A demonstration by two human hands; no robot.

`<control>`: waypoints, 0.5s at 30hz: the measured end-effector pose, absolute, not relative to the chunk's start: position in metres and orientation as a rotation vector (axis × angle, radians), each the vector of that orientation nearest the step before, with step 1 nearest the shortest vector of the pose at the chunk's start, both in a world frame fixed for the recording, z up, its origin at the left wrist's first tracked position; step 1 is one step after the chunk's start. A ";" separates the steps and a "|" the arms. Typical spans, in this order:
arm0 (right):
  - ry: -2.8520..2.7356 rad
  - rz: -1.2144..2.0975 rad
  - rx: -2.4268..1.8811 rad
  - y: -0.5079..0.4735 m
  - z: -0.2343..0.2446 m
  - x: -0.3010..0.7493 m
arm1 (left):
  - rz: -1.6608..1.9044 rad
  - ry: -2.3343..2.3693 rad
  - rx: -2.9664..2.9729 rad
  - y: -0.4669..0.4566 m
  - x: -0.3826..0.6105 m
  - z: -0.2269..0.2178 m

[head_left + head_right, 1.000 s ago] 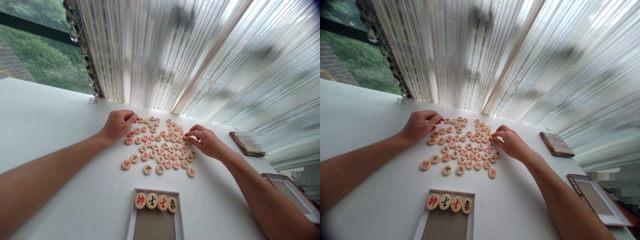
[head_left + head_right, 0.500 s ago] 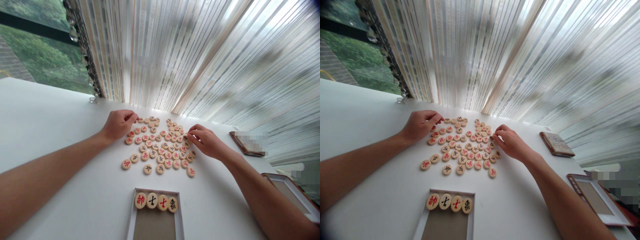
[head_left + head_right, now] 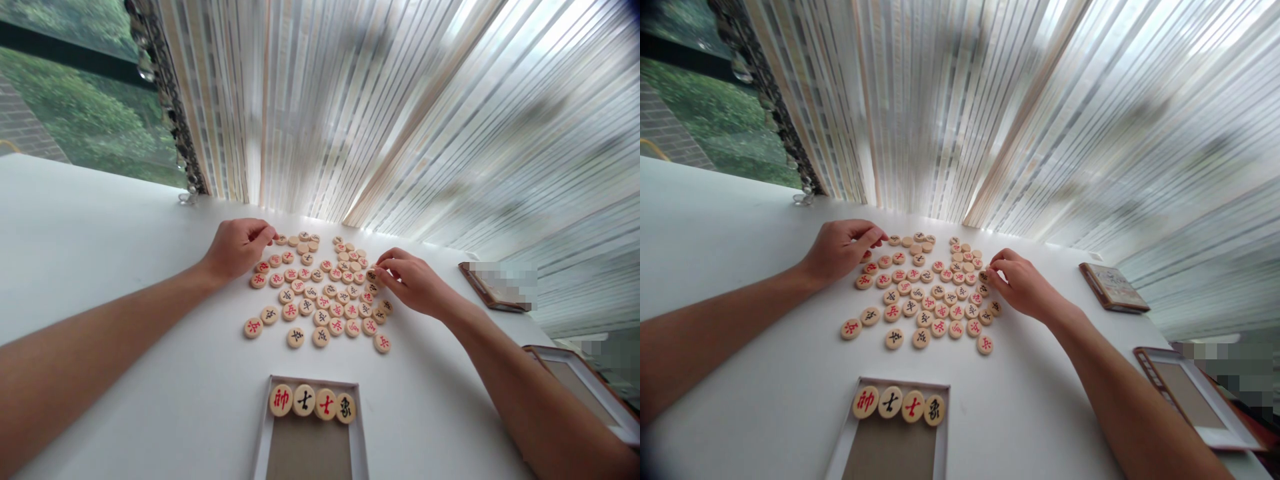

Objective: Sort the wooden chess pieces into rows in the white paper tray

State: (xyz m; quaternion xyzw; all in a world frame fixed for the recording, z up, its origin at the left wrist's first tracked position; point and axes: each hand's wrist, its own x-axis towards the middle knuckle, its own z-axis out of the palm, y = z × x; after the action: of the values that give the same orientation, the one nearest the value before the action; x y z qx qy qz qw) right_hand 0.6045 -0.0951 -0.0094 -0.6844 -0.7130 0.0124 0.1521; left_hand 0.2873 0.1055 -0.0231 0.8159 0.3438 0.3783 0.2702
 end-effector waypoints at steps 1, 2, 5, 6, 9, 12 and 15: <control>-2.044 0.035 -1.965 -0.095 -0.009 0.604 | 1.021 0.928 2.198 0.105 0.287 -0.023; -2.042 0.035 -1.967 -0.095 -0.009 0.604 | 1.019 0.929 2.200 0.105 0.287 -0.023; -2.033 0.027 -1.973 -0.095 -0.009 0.603 | 1.015 0.933 2.212 0.105 0.287 -0.022; -2.029 0.024 -1.975 -0.095 -0.009 0.602 | 1.016 0.933 2.215 0.106 0.287 -0.022; -2.019 0.014 -1.978 -0.095 -0.009 0.602 | 1.015 0.934 2.217 0.105 0.287 -0.022; -2.015 0.014 -1.976 -0.095 -0.009 0.601 | 1.003 0.941 2.221 0.105 0.287 -0.021; -2.018 -0.004 -1.965 -0.095 -0.008 0.600 | 0.992 0.948 2.217 0.104 0.287 -0.021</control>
State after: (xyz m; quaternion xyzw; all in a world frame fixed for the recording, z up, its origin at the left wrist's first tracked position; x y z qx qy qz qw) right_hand 0.5997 -0.0949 -0.0078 -0.6885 -0.7070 -0.0015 0.1615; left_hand 0.2873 0.1042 -0.0206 0.8201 0.3507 0.3671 0.2640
